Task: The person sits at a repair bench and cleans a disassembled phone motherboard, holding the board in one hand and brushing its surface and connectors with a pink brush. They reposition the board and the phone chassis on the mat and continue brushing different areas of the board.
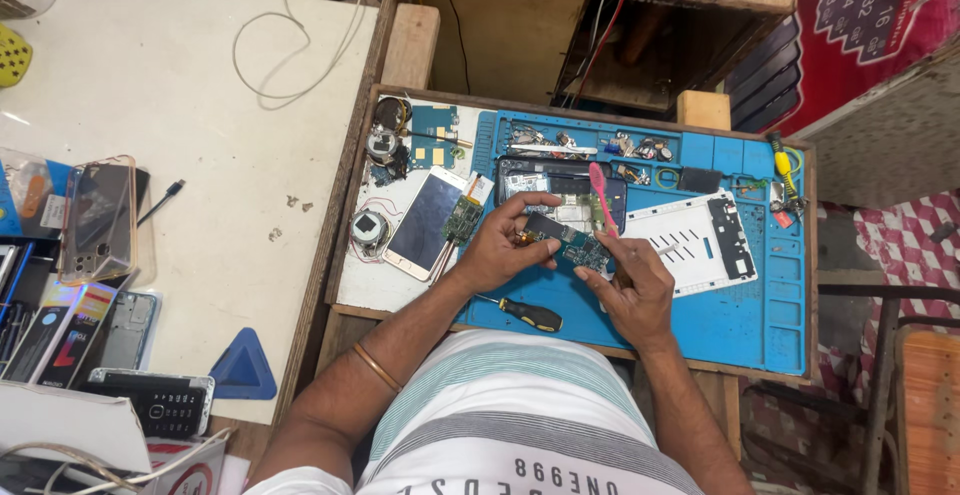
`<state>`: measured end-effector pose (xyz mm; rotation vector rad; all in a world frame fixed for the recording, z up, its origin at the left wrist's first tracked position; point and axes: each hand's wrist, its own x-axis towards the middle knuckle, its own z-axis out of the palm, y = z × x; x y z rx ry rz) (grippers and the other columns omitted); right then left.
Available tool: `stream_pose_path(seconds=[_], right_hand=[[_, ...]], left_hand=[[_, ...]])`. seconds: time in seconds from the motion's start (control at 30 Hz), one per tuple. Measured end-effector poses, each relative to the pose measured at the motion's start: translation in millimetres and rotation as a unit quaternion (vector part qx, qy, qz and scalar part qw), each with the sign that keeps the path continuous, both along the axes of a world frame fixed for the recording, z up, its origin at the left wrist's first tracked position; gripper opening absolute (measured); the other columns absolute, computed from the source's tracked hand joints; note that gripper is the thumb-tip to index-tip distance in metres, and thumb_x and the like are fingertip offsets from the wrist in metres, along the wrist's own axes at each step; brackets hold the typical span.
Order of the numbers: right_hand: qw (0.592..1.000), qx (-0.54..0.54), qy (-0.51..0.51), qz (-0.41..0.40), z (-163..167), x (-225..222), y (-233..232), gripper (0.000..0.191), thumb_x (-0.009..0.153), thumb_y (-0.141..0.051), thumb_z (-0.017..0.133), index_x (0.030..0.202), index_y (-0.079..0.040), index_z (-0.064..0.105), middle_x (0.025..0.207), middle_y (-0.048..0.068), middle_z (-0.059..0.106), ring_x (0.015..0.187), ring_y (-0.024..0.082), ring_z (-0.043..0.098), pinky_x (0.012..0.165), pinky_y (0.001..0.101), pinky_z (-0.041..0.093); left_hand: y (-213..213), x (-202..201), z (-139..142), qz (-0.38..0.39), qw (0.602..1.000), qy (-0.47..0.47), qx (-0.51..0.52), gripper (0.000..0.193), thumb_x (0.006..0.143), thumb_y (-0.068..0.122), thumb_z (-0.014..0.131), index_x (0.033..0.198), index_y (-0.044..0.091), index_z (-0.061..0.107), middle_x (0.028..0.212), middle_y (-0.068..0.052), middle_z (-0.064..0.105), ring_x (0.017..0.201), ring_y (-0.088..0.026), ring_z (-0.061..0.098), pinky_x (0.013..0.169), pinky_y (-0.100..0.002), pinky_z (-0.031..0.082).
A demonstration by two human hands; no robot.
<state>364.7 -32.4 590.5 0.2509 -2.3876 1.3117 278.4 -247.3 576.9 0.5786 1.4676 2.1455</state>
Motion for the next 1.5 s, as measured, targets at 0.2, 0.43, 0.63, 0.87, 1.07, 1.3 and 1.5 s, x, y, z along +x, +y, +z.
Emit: stream_pose_path(seconds=[0.2,0.43,0.63,0.87,1.07,1.3,1.5], right_hand=[[1.000,-0.011,0.003,-0.010,-0.8,1.4,-0.2,0.052,0.083,-0.014,0.086,0.130,-0.004,0.068,0.104,0.007,0.064,0.060,0.001,0.051,0.047,0.0206,0.040],[0.999,0.008,0.016,-0.029,-1.3,1.2,1.4,0.052,0.082,-0.017,0.087,0.129,-0.003,0.069,0.103,0.008,0.066,0.057,0.002,0.051,0.046,0.0215,0.040],[0.999,0.021,0.026,-0.034,-5.2,2.1,2.7,0.053,0.082,-0.019,0.087,0.129,-0.004,0.069,0.102,0.007,0.066,0.058,0.001,0.052,0.045,0.0212,0.041],[0.998,0.035,0.036,-0.027,-9.9,1.2,5.0,0.052,0.082,-0.020,0.087,0.129,-0.005,0.069,0.101,0.007,0.066,0.058,0.001,0.052,0.045,0.0211,0.041],[0.999,0.029,0.040,-0.014,-8.1,-1.0,5.6,0.053,0.082,-0.020,0.086,0.130,-0.006,0.068,0.102,0.007,0.066,0.058,0.000,0.052,0.044,0.0200,0.041],[0.999,0.017,0.035,-0.027,-2.6,0.8,6.8,0.050,0.085,-0.014,0.084,0.131,-0.004,0.066,0.103,0.008,0.066,0.057,0.002,0.048,0.045,0.0209,0.038],[0.994,0.016,0.105,-0.037,-6.8,3.7,7.0,0.043,0.105,-0.009,0.069,0.145,-0.006,0.057,0.097,0.005,0.068,0.074,0.008,0.062,0.064,0.0253,0.049]], left_hand=[[0.9,-0.3,5.3,0.001,1.000,-0.018,0.008,0.066,0.095,0.007,0.072,0.153,0.006,0.040,0.113,-0.013,0.070,0.095,-0.013,0.072,0.081,-0.029,0.065],[2.4,-2.9,2.8,0.005,0.999,-0.045,-0.008,0.060,0.094,0.008,0.074,0.148,0.005,0.048,0.110,-0.015,0.073,0.095,-0.017,0.074,0.084,-0.030,0.065],[3.0,-3.7,-5.9,0.005,0.999,-0.039,0.013,0.052,0.096,0.009,0.072,0.143,0.003,0.052,0.111,-0.014,0.074,0.092,-0.016,0.074,0.082,-0.029,0.064],[1.3,-4.8,-14.9,0.004,0.999,-0.027,0.022,0.046,0.099,0.012,0.069,0.142,0.002,0.054,0.107,-0.014,0.075,0.090,-0.016,0.074,0.080,-0.028,0.063],[0.2,-7.1,-19.8,-0.003,1.000,-0.023,0.008,0.034,0.100,0.014,0.068,0.131,-0.001,0.063,0.108,-0.013,0.075,0.091,-0.018,0.076,0.079,-0.028,0.064],[4.2,-8.2,-27.4,-0.006,1.000,-0.019,0.007,0.027,0.103,0.016,0.065,0.120,-0.004,0.066,0.105,-0.013,0.075,0.094,-0.020,0.077,0.081,-0.029,0.064],[4.7,-12.0,-27.8,0.095,0.995,-0.026,0.033,0.022,0.103,0.018,0.065,0.112,-0.002,0.067,0.099,-0.014,0.075,0.093,-0.020,0.077,0.081,-0.031,0.066]])
